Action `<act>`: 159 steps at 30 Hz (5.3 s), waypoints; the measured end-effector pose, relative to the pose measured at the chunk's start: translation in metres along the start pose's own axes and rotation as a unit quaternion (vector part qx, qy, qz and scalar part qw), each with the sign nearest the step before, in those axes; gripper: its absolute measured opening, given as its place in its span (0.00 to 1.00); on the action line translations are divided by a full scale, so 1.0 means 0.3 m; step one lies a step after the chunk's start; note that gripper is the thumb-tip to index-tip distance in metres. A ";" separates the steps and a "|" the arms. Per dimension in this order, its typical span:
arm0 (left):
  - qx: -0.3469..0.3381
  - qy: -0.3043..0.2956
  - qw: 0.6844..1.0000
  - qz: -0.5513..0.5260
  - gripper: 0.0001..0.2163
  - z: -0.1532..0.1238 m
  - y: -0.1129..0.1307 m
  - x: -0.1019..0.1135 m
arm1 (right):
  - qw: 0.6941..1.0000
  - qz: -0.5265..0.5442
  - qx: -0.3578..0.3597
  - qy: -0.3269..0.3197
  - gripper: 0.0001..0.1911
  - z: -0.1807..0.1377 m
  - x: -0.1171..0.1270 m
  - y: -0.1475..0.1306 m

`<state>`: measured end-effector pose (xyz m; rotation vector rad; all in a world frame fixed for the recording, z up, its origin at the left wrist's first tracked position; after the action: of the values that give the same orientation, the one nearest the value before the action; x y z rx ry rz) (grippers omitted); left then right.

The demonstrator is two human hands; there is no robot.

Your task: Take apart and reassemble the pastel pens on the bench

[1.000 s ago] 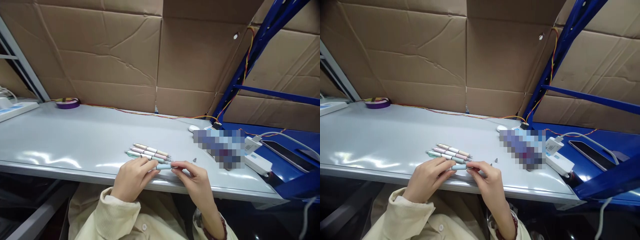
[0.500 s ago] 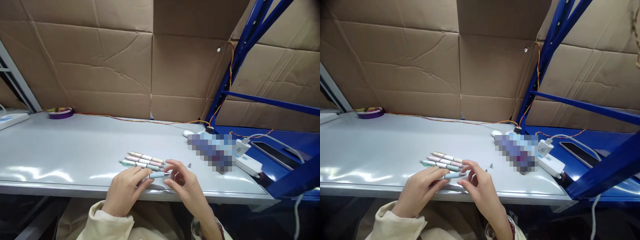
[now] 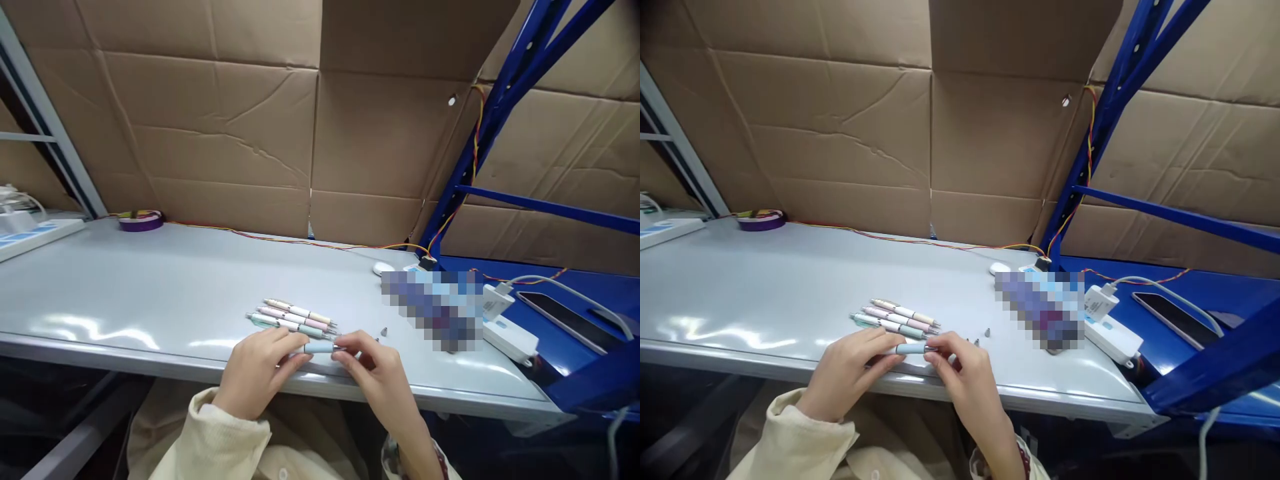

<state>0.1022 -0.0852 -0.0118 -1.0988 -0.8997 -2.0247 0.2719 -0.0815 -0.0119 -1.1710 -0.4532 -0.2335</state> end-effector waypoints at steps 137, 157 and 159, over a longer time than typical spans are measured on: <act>0.016 0.116 0.974 -0.195 0.05 0.002 -0.026 0.035 | 0.991 0.006 0.102 0.082 0.06 0.008 -0.010 -0.029; 0.014 0.099 0.980 -0.174 0.06 0.006 -0.022 0.029 | 0.992 -0.081 0.079 0.058 0.05 0.014 -0.028 -0.028; 0.013 0.095 0.979 -0.179 0.06 0.008 -0.020 0.028 | 0.990 -0.108 0.064 0.059 0.13 0.015 -0.027 -0.026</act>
<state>0.0949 -0.0818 -0.0050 -0.7523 -1.0788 -2.3532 0.2605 -0.0808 -0.0079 -0.9767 -0.4837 -0.4524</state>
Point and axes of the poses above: each hand's wrist, its own z-axis towards the middle knuckle, its own x-axis out of the back of the hand, y = z × x, the point moved 5 cm from there along z, towards the middle knuckle, and after that the axes turned 5 degrees about -x, right-handed, at the moved point
